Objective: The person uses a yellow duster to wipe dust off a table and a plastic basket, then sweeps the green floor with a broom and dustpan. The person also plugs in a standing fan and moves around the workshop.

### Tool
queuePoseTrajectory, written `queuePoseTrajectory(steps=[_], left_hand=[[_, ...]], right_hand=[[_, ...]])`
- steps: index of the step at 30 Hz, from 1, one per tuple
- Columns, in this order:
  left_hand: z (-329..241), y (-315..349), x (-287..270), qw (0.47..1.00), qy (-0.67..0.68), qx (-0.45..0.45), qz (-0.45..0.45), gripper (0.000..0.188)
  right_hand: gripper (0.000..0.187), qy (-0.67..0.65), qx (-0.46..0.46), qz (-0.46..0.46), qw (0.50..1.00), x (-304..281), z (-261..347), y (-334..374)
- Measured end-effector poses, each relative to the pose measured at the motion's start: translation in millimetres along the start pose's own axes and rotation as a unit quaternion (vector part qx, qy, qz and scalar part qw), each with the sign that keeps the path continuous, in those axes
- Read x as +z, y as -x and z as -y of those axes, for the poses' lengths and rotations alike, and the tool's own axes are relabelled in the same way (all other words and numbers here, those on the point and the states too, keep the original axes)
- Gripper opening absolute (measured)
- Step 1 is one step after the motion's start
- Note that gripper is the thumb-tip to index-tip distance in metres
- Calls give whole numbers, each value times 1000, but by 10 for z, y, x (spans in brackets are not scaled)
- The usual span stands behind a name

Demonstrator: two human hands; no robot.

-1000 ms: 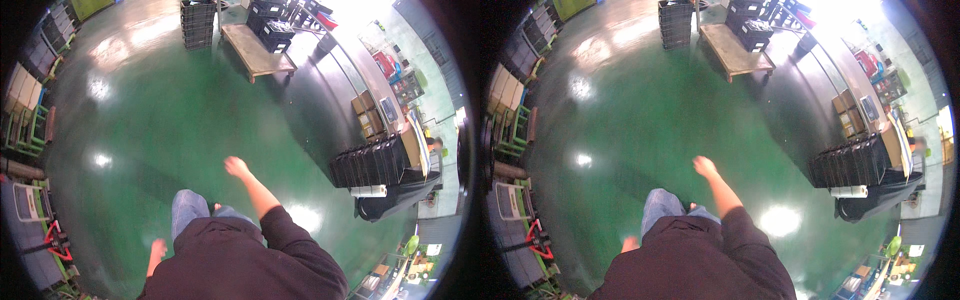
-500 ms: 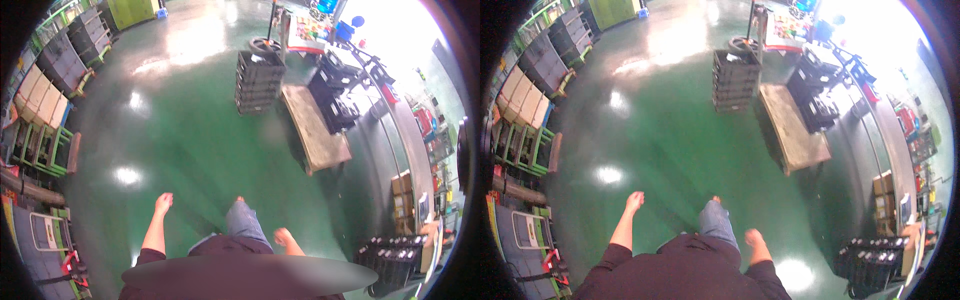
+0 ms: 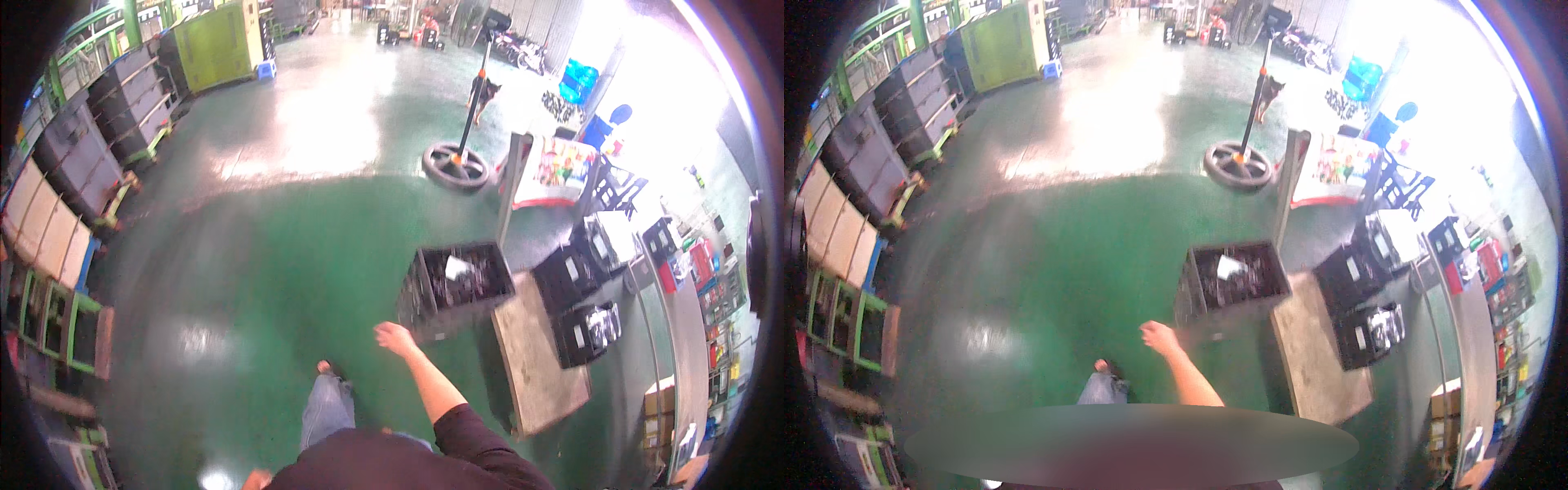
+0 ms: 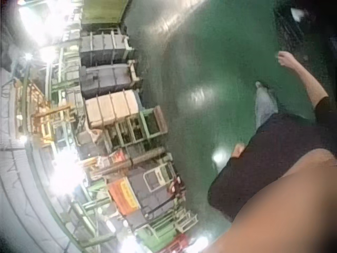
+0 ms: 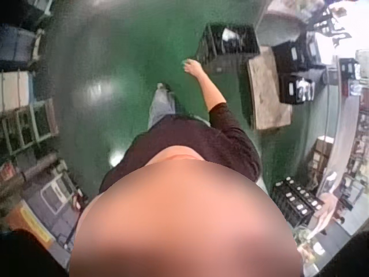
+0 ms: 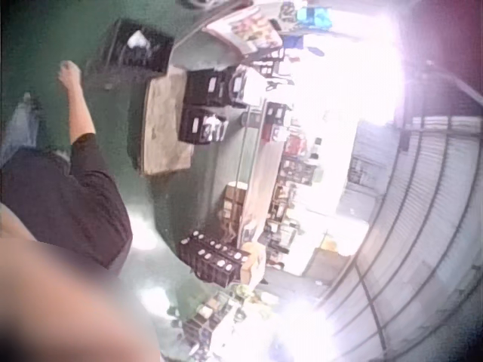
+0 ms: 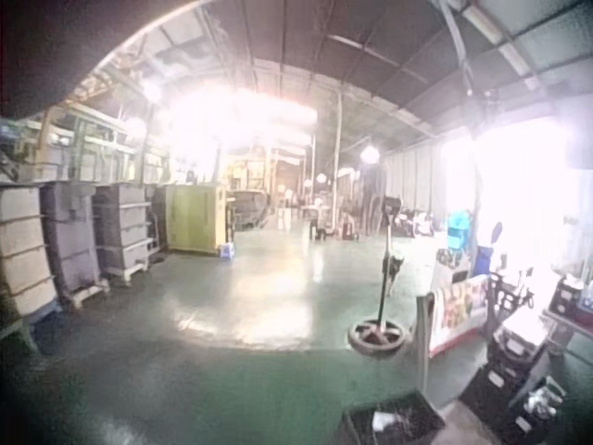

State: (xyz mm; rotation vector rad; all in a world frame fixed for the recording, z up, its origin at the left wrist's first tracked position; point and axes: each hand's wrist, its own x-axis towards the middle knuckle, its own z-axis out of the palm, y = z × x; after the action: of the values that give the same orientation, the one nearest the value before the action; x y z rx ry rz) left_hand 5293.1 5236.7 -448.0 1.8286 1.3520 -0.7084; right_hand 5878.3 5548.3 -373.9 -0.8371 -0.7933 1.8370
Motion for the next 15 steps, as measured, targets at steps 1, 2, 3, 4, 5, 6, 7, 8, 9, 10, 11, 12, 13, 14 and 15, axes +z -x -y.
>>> queuePoseTrajectory(steps=[1,2,3,4,5,6,7,8,9,10,11,12,13,14,15], left_hand=[[203,-266,-272,992,65,-101,37,27],[369,-574,-623,987,79,-132,43,25],[507,-939,-1064,986,76,-140,44,24],[606,-1301,-1585,989,57,-127,48,23],[679,-1671,-2196,992,18,-109,54,23],[697,-2054,-2836,994,-47,-72,66,23],[677,-2423,-3523,987,-140,-19,79,23],[602,-2796,-4281,974,-208,-2,92,23],[435,-3219,-5086,981,-156,-39,-113,24],[254,-3623,-5930,955,79,-36,-284,25],[14,-4108,-6834,884,382,-89,-252,16],[-251,-4529,-7673,836,465,58,-286,20],[-534,-4943,-8438,805,494,124,-303,22],[-790,-5352,-9158,799,496,135,-313,21],[-1040,-5728,-9747,820,454,125,-326,22]], right_hand=[[25,223,0,-86,971,113,238,-708],[25,415,-43,-103,903,61,553,-1358],[26,424,-21,-151,893,149,703,-1886],[26,419,-18,-174,891,65,911,-2334],[27,419,-53,-213,881,79,999,-2683],[28,398,-4,-229,888,-50,1089,-2935],[32,394,49,-289,871,-149,1118,-3125],[35,541,39,-295,786,-310,1123,-3215],[33,616,63,-223,753,-522,1172,-3313],[29,547,113,-270,784,-712,1143,-3305],[27,585,215,-189,759,-1019,1218,-3363],[19,752,100,-87,645,-1241,1193,-3328],[11,763,138,-15,632,-1592,1299,-3399],[13,795,25,-86,600,-1838,1334,-3409],[12,698,202,-128,675,-2170,1473,-3535]])
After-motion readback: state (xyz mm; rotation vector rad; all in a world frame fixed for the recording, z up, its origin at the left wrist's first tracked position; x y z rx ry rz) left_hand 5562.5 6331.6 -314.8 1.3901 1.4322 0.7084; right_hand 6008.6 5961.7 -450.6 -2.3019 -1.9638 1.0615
